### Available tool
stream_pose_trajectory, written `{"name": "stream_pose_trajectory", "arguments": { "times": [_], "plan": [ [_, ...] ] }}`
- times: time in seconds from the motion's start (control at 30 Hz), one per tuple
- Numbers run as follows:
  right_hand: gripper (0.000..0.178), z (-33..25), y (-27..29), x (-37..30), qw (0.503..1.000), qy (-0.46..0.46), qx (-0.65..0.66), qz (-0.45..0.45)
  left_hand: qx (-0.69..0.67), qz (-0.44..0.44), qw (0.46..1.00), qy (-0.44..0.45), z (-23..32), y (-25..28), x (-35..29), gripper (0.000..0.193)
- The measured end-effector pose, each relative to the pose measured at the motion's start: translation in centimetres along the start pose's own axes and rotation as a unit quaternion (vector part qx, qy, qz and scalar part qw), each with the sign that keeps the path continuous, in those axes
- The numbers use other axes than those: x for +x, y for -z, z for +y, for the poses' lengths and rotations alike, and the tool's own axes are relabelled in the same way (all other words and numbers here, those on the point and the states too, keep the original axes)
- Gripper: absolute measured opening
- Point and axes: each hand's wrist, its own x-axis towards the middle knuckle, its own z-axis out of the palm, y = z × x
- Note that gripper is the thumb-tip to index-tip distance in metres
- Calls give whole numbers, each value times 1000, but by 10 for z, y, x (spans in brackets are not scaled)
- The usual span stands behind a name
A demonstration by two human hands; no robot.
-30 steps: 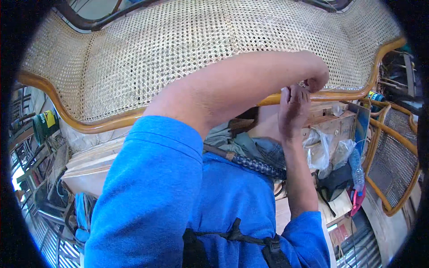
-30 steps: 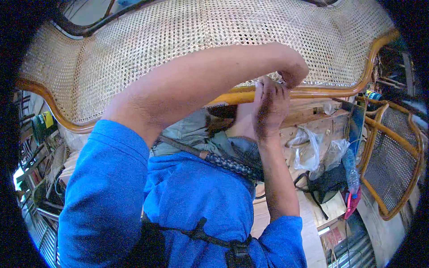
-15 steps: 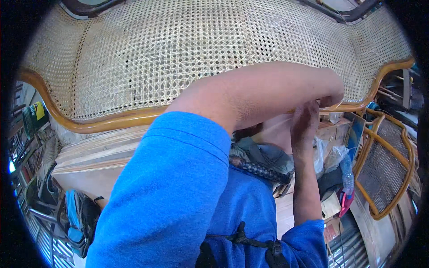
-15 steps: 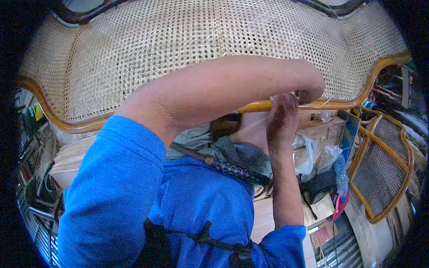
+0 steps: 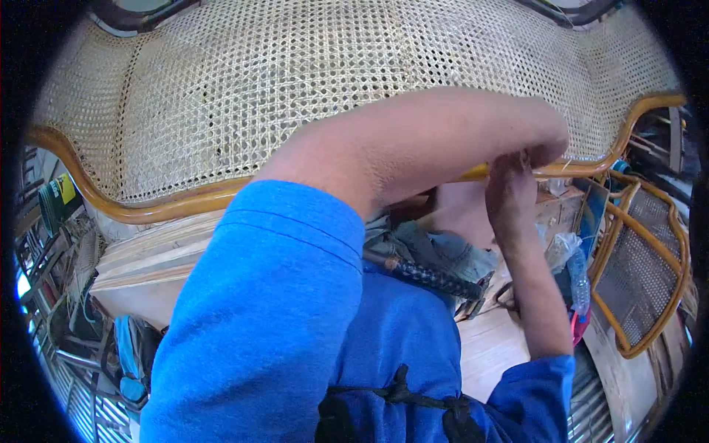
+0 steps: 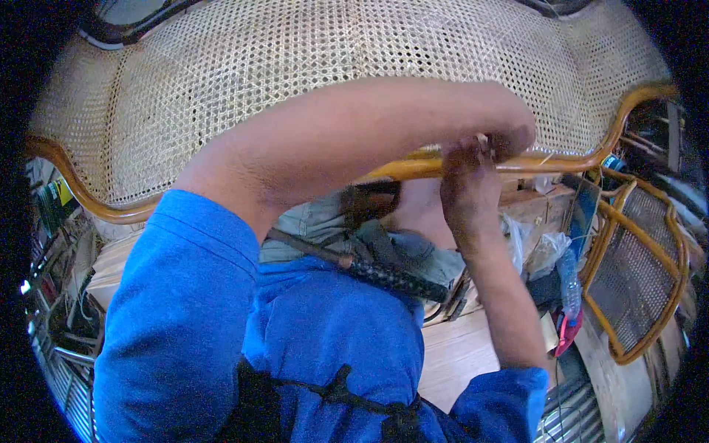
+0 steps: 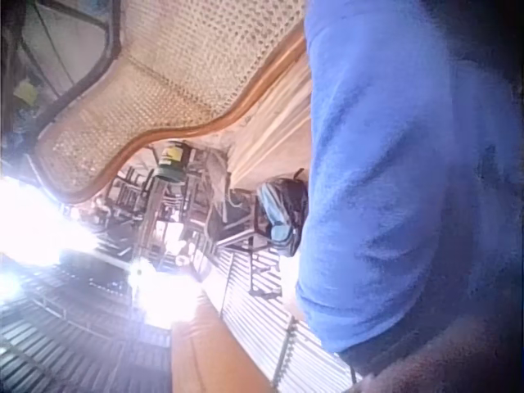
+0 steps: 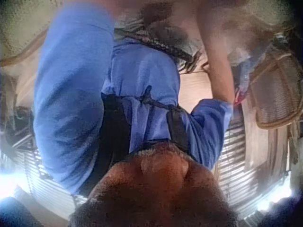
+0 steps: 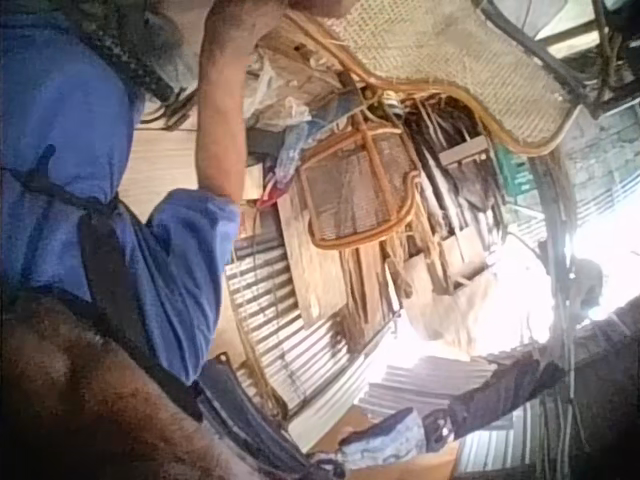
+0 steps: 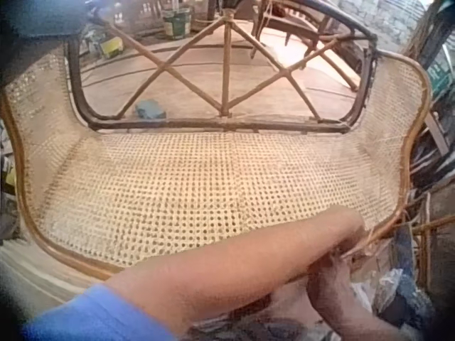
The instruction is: The person repairs a rattan chair seat by inserting thin wooden dowels into the frame and tapping them in with a hammer. They repeatedly insert dowels along the edge of the seat and secure them to reinforce the woven structure.
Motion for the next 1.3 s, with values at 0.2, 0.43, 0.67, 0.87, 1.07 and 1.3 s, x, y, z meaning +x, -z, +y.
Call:
{"name": "stream_pose_trajectory", "arguments": {
  "times": [0.2, 0.43, 0.67, 0.87, 1.07, 1.3],
  "plan": [
    [25, -22, 18, -3, 997, -49, 52, -2, -15, 41, 998, 35, 3, 0, -29, 39],
    [43, -105, 40, -75, 863, -48, 390, -317, 33, 26, 999, 21, -5, -1, 2, 38],
    [27, -31, 97, -119, 851, -246, 412, -212, -74, 128, 988, -41, -21, -12, -15, 35],
    [28, -2, 83, -102, 839, -329, 384, -202, -219, 136, 966, -38, -36, -25, -5, 24],
    [28, -8, 72, -88, 869, -310, 356, -148, -242, 122, 960, -72, -46, -30, 7, 24],
    [23, -15, 72, -91, 899, -263, 337, -92, -235, 109, 963, -69, -44, -27, 3, 26]
  ]
}}
